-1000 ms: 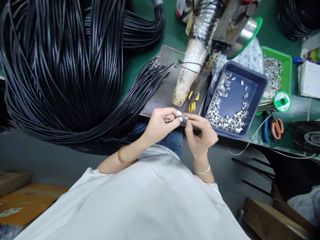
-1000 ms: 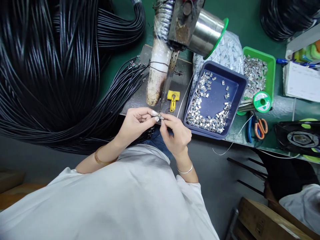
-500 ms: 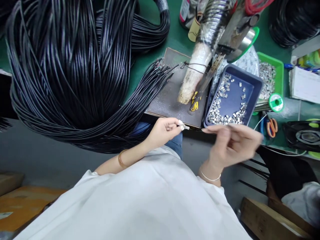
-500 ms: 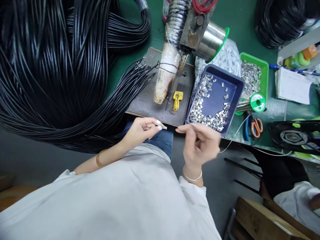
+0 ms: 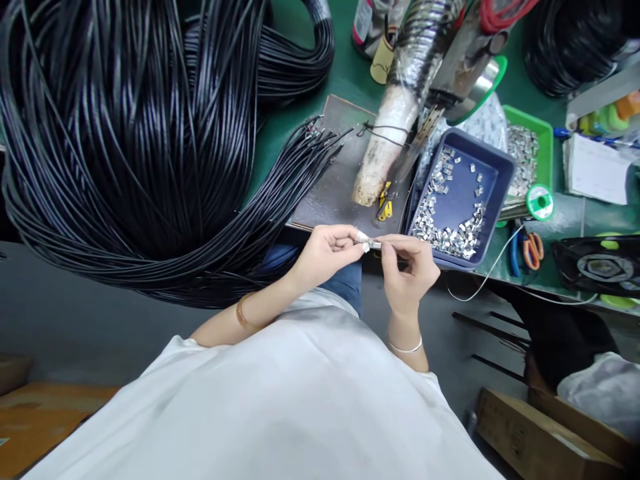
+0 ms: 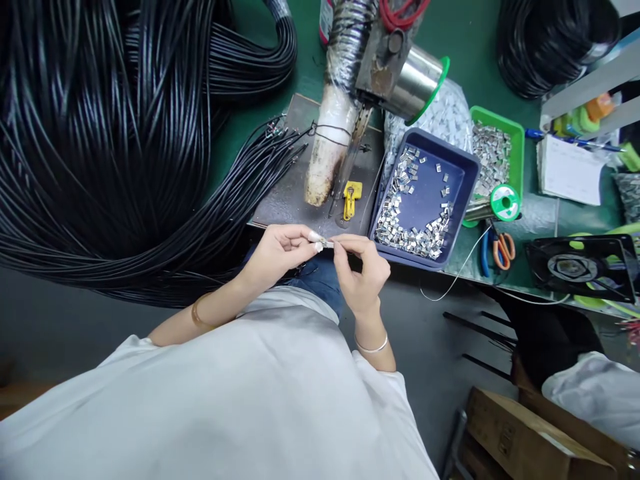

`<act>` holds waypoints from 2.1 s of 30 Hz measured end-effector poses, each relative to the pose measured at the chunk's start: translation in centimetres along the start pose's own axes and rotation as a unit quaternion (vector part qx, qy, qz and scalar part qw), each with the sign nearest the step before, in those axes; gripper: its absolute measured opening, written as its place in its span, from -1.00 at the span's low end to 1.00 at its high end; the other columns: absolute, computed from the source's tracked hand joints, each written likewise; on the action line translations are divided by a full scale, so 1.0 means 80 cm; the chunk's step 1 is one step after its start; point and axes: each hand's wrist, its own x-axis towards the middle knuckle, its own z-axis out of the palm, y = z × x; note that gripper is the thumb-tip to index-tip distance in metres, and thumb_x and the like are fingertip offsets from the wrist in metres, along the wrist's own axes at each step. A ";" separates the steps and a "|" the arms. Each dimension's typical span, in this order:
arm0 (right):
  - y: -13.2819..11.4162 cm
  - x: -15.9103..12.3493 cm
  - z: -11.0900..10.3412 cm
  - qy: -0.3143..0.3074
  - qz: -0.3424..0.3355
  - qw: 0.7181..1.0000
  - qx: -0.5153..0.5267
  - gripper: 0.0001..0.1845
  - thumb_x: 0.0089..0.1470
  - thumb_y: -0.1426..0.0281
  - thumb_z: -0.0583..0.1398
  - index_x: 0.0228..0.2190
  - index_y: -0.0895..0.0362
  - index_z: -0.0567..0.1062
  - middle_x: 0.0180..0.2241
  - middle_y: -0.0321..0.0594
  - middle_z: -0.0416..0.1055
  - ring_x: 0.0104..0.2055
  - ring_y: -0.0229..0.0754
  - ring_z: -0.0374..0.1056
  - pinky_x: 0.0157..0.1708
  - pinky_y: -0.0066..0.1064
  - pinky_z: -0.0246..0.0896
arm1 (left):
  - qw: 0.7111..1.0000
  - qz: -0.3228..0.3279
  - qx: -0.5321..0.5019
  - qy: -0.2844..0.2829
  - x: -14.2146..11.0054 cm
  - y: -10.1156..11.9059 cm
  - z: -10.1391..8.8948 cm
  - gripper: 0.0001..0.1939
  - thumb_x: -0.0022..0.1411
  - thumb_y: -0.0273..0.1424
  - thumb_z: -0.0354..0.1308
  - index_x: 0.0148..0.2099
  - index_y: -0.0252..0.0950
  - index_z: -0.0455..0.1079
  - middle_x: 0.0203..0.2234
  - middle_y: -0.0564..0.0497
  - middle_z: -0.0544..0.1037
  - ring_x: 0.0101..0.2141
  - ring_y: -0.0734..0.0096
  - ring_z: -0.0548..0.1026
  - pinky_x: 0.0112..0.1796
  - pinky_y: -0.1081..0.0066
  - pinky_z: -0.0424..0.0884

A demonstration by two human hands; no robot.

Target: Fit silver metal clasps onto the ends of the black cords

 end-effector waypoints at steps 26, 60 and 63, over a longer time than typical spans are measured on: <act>0.111 0.151 -0.073 -0.080 0.127 0.926 -0.346 -0.90 -0.07 0.47 0.26 -0.53 0.11 0.41 -0.44 -0.22 0.45 -0.39 -0.24 0.28 -0.20 -0.30 0.19 | 0.825 0.268 0.455 0.202 -0.006 0.009 -0.094 -0.77 0.28 -0.47 0.14 -0.07 -0.36 0.56 -0.41 -0.01 0.50 -0.46 0.53 0.40 -0.39 0.48 0.33; 0.078 0.087 -0.087 0.095 0.096 0.986 -0.092 -0.86 -0.04 0.43 0.25 -0.52 0.11 0.36 -0.47 -0.36 0.38 -0.51 -0.35 0.26 -0.52 -0.45 0.12 | 0.990 0.092 -0.111 -0.009 0.019 0.100 -0.030 -0.81 0.16 -0.36 0.28 -0.16 -0.27 0.47 -0.57 0.11 0.50 -0.76 0.75 0.06 -0.74 0.55 -0.14; 0.044 0.067 -0.080 0.038 0.143 0.986 0.079 -0.73 -0.07 0.40 0.32 -0.52 0.10 0.28 -0.47 -0.40 0.38 -0.65 -0.41 0.21 -0.69 -0.48 0.05 | 0.984 -0.047 -0.146 -0.093 -0.008 0.057 -0.009 -0.75 0.15 -0.26 0.30 -0.21 -0.29 0.40 -0.64 0.08 0.48 -0.78 0.72 0.06 -0.73 0.54 -0.17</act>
